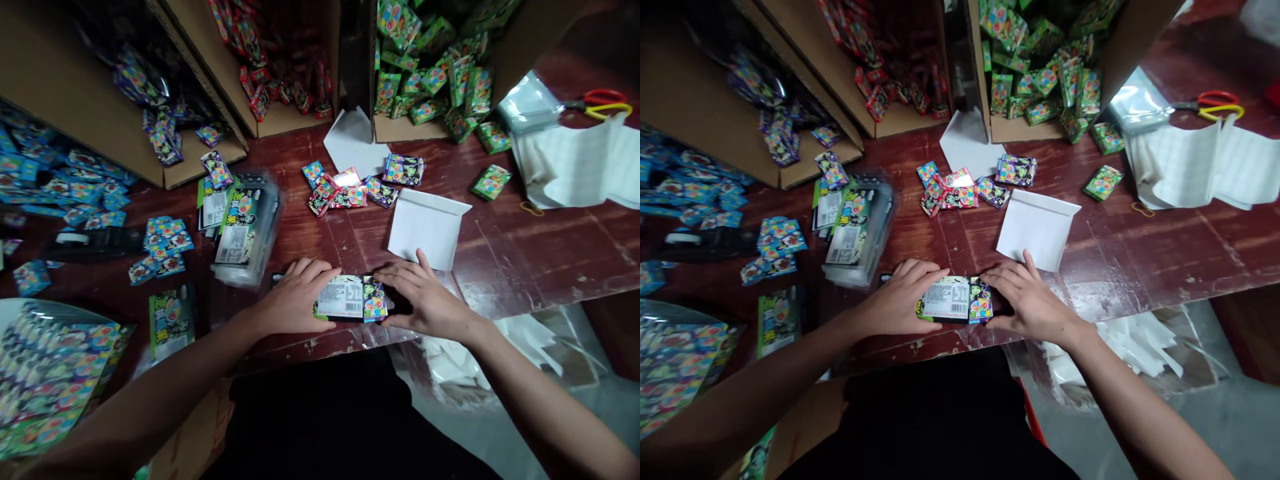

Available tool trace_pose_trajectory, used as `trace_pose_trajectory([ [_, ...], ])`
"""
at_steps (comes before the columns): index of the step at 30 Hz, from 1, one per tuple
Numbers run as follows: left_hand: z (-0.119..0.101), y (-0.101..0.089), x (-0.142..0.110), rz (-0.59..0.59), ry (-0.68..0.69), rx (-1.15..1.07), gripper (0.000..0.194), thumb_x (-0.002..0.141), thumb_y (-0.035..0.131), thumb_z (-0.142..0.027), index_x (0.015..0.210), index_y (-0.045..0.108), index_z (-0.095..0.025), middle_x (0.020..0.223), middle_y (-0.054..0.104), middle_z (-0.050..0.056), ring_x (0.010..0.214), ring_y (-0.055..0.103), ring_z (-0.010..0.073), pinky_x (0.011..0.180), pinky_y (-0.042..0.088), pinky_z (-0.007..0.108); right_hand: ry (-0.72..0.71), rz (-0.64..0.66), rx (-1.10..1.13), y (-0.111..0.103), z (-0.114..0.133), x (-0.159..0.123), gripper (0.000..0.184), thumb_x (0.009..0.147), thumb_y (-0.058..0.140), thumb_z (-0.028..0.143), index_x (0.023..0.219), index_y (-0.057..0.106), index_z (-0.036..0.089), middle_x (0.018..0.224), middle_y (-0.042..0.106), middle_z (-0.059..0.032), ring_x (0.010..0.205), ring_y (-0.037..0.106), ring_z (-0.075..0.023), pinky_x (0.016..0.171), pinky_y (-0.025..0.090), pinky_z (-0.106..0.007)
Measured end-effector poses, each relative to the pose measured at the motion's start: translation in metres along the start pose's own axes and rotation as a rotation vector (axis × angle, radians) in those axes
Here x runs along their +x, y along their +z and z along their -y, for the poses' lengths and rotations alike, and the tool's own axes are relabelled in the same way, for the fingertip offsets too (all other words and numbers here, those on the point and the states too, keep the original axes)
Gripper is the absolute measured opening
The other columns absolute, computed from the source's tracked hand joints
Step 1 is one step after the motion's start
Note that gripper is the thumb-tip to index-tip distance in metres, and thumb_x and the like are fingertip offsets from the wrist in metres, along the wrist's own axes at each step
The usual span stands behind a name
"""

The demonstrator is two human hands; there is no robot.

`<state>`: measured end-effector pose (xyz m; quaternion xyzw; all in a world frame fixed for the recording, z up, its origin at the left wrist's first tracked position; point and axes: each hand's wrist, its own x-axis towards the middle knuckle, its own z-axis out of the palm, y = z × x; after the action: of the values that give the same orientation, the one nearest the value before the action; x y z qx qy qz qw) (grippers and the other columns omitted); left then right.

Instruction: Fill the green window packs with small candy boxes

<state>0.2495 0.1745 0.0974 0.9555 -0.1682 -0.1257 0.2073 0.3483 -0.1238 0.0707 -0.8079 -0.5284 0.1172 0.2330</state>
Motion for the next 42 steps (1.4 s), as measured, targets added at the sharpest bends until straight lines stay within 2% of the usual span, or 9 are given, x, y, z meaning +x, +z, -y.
trace_pose_trajectory([
  [9,-0.004,0.003,-0.003,-0.055,-0.093,-0.022,0.093,0.065,0.082,-0.052,0.144,0.044,-0.019,0.136,0.051,0.010,0.123,0.045,0.0313,0.111,0.037,0.048,0.126,-0.181,-0.061,0.000,-0.002,0.002,0.073,0.081,0.070,0.063,0.136,0.049,0.021,0.130,0.063,-0.0127,0.123,0.055,-0.0342,0.120,0.005,-0.069],
  [14,-0.013,0.007,0.002,-0.128,-0.185,-0.027,0.091,0.062,0.084,-0.048,0.140,0.047,-0.019,0.133,0.051,0.010,0.122,0.045,0.0310,0.111,0.036,0.046,0.157,-0.153,0.012,0.005,0.008,0.001,0.068,0.082,0.071,0.061,0.133,0.050,0.021,0.129,0.063,-0.0136,0.125,0.055,-0.0340,0.120,0.002,-0.069],
  [18,-0.019,0.005,0.006,-0.094,-0.135,-0.043,0.090,0.060,0.084,-0.045,0.139,0.048,-0.021,0.132,0.053,0.009,0.121,0.046,0.0308,0.111,0.036,0.047,0.020,-0.078,0.058,0.003,0.003,0.002,0.072,0.084,0.069,0.061,0.140,0.045,0.023,0.135,0.061,-0.0118,0.132,0.052,-0.0322,0.122,-0.001,-0.066],
  [23,-0.014,0.003,0.009,-0.120,-0.220,-0.036,0.098,0.054,0.088,-0.046,0.141,0.047,-0.024,0.134,0.053,0.008,0.122,0.046,0.0317,0.110,0.037,0.048,0.055,-0.152,-0.018,0.005,-0.005,0.008,0.078,0.082,0.065,0.070,0.141,0.046,0.023,0.151,0.047,-0.0172,0.141,0.042,-0.0366,0.119,0.005,-0.071],
  [28,-0.007,0.001,0.015,-0.095,-0.228,0.005,0.105,0.049,0.091,-0.050,0.142,0.048,-0.027,0.135,0.054,0.008,0.121,0.048,0.0346,0.107,0.039,0.052,0.031,-0.079,-0.044,0.005,-0.004,0.017,0.075,0.079,0.057,0.081,0.136,0.055,0.032,0.167,0.022,-0.0095,0.150,0.019,-0.0443,0.112,0.012,-0.079],
  [32,0.022,-0.025,0.044,-0.231,-0.234,0.096,0.097,0.061,0.083,-0.061,0.144,0.045,-0.029,0.140,0.051,0.009,0.124,0.049,0.0345,0.105,0.042,0.050,0.211,-0.312,-0.158,-0.038,-0.054,0.038,0.059,0.091,0.054,0.067,0.137,0.053,0.031,0.163,0.031,-0.0090,0.149,0.025,-0.0375,0.117,0.012,-0.071],
  [35,0.057,-0.053,0.086,-0.523,-0.322,0.250,0.076,0.083,0.066,-0.059,0.144,0.045,-0.019,0.139,0.052,0.014,0.127,0.049,0.0342,0.109,0.039,0.048,0.566,-0.592,-0.245,-0.094,-0.120,0.063,0.063,0.092,0.059,0.055,0.142,0.046,0.020,0.152,0.045,-0.0158,0.142,0.037,-0.0313,0.118,0.029,-0.051],
  [37,0.075,-0.066,0.116,-0.545,-0.355,0.310,0.074,0.086,0.062,-0.057,0.144,0.045,-0.014,0.130,0.059,0.016,0.120,0.055,0.0347,0.105,0.042,0.047,0.722,-0.664,-0.261,-0.127,-0.162,0.083,0.064,0.092,0.059,0.050,0.142,0.043,0.013,0.144,0.049,-0.0226,0.136,0.042,-0.0362,0.110,0.035,-0.052],
  [42,0.052,-0.076,0.142,-0.556,-0.368,0.383,0.059,0.090,0.060,-0.042,0.140,0.047,-0.014,0.120,0.067,0.015,0.110,0.059,0.0339,0.096,0.045,0.045,0.922,-0.665,-0.180,-0.157,-0.217,0.121,0.044,0.087,0.067,0.043,0.117,0.056,0.014,0.103,0.069,-0.0175,0.098,0.063,-0.0334,0.083,0.049,-0.043],
])
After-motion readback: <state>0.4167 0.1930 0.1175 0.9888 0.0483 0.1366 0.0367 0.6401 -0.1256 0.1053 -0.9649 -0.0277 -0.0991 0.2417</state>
